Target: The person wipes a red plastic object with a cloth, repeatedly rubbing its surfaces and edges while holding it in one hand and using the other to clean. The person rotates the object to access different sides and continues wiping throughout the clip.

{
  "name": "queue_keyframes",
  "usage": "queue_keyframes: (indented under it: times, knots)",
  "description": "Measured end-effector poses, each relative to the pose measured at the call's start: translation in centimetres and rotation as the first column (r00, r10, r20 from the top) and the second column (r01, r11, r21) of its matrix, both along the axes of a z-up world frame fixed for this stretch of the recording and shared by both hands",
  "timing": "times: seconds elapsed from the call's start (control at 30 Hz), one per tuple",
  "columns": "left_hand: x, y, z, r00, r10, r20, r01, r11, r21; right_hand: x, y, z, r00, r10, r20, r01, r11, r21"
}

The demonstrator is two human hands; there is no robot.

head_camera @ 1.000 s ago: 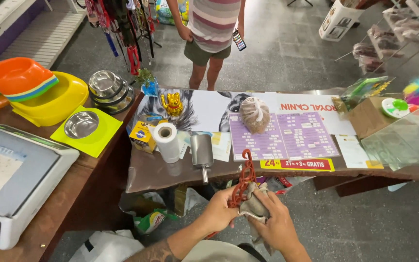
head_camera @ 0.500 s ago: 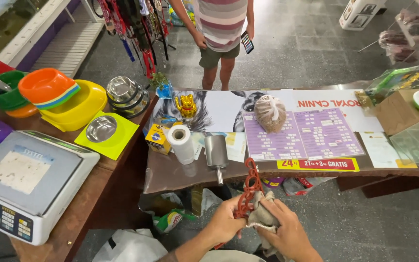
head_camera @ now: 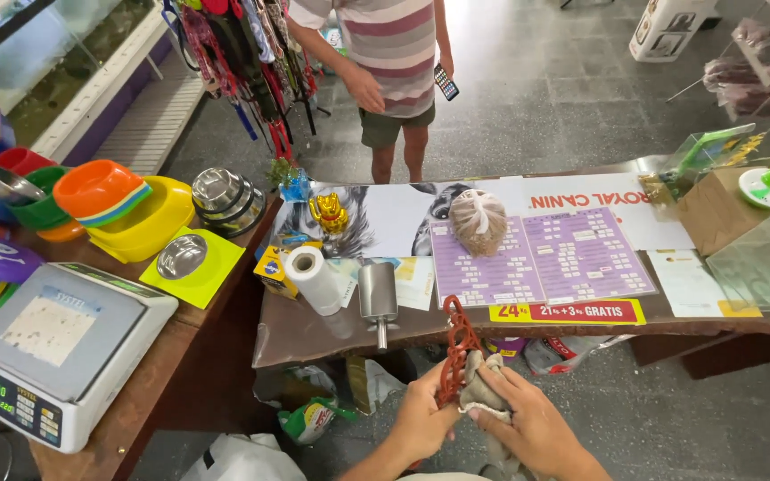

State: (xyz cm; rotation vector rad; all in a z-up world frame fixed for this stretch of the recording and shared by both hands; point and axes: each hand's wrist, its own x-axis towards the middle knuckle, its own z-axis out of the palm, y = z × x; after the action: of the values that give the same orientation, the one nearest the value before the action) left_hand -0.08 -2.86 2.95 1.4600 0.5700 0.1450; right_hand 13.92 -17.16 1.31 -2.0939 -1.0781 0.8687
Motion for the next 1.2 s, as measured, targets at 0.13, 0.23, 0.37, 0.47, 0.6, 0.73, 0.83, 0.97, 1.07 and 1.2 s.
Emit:
queue_keyframes:
  times: [0.13, 0.23, 0.37, 0.47, 0.6, 0.73, 0.83, 0.97, 1.07, 1.2]
  knots:
    - [0.8, -0.5, -1.1, 0.993, 0.098, 0.068, -0.087, 0.985, -0.151, 1.5, -0.8, -2.8, 0.999, 0.03, 0.021, -0.031, 0.999, 0.013]
    - [0.8, 0.2, -1.2, 0.989, 0.145, 0.018, -0.141, 0.98, -0.143, 2.2, -1.1, -3.8, 0.984, 0.158, 0.079, -0.16, 0.987, 0.022]
    - [0.5, -0.1, 0.6, 0.994, 0.017, -0.104, -0.02, 1.0, -0.023, 2.6, -1.2, -2.4, 0.989, 0.136, -0.065, -0.138, 0.99, -0.031]
    - [0.6, -0.6, -1.7, 0.999, 0.026, -0.028, -0.029, 0.995, -0.099, 3.2, -1.1, -3.0, 0.999, 0.045, -0.007, -0.043, 0.981, 0.187]
    - [0.6, -1.2, -2.7, 0.999, -0.014, 0.049, 0.015, 1.0, -0.022, 3.4, -0.5, -3.1, 0.963, -0.206, 0.173, 0.125, 0.911, 0.393]
    - [0.8, -0.9, -2.2, 0.995, 0.059, 0.079, -0.065, 0.995, 0.078, 1.7, 0.1, -5.2, 0.943, -0.061, 0.326, -0.067, 0.928, 0.367]
    - [0.4, -0.1, -1.3, 0.996, 0.078, 0.051, -0.084, 0.986, 0.147, 0.8, -0.2, -5.0, 0.963, 0.009, 0.271, -0.09, 0.952, 0.291]
    - [0.5, -0.2, -1.0, 0.994, 0.112, -0.001, -0.111, 0.987, 0.116, 1.3, -0.9, -4.9, 0.953, 0.098, 0.286, -0.168, 0.958, 0.233]
    - [0.7, 0.3, -0.9, 0.99, 0.141, 0.011, -0.142, 0.982, 0.121, 0.9, -1.0, -5.2, 0.946, 0.155, 0.285, -0.204, 0.968, 0.148]
    - [0.5, 1.0, -0.9, 0.995, 0.061, 0.075, -0.081, 0.95, 0.302, 0.3, -0.5, -3.5, 0.99, 0.112, 0.087, -0.114, 0.993, 0.023]
